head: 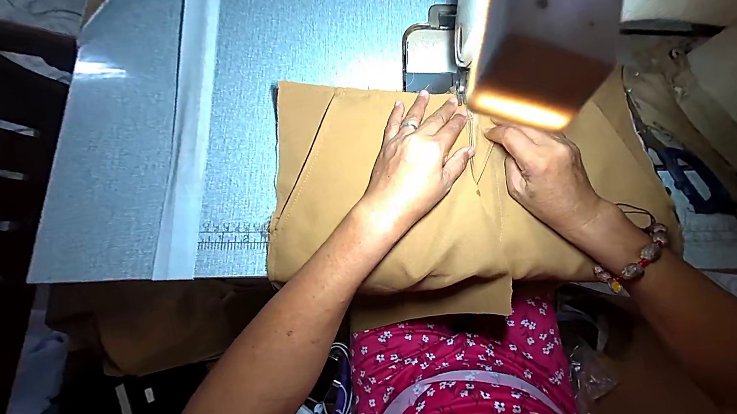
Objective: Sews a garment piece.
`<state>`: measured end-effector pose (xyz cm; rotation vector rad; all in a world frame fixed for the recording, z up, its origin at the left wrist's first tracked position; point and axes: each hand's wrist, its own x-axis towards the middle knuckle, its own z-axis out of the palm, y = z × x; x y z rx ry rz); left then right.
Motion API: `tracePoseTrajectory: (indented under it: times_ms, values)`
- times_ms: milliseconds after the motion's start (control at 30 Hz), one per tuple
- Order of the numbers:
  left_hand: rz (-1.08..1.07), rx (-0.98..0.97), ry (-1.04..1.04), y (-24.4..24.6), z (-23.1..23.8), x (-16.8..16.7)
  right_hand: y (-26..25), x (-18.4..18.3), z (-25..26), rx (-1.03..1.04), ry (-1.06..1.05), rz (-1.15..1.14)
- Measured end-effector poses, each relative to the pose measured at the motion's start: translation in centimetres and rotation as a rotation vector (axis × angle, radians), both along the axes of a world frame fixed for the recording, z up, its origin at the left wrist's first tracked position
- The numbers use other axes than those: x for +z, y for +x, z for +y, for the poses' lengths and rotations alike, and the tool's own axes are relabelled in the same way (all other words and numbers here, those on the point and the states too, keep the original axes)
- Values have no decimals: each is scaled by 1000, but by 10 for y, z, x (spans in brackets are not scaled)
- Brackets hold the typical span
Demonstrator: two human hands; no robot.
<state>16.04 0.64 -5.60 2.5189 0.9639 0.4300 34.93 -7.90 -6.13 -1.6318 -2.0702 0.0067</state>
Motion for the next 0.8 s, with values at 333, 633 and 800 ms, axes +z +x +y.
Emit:
tracePoseTrajectory:
  times_ms: [333,633,800]
  values:
    - [-35,-12,-37,-1,16,4,7,3,7,29,-1,-1]
    - [-71,-8,-73,8,47,6,13,-3,45,-12,180,76]
    - [-42,-12,-66,12,57,7,19,-4,53,-4,114,83]
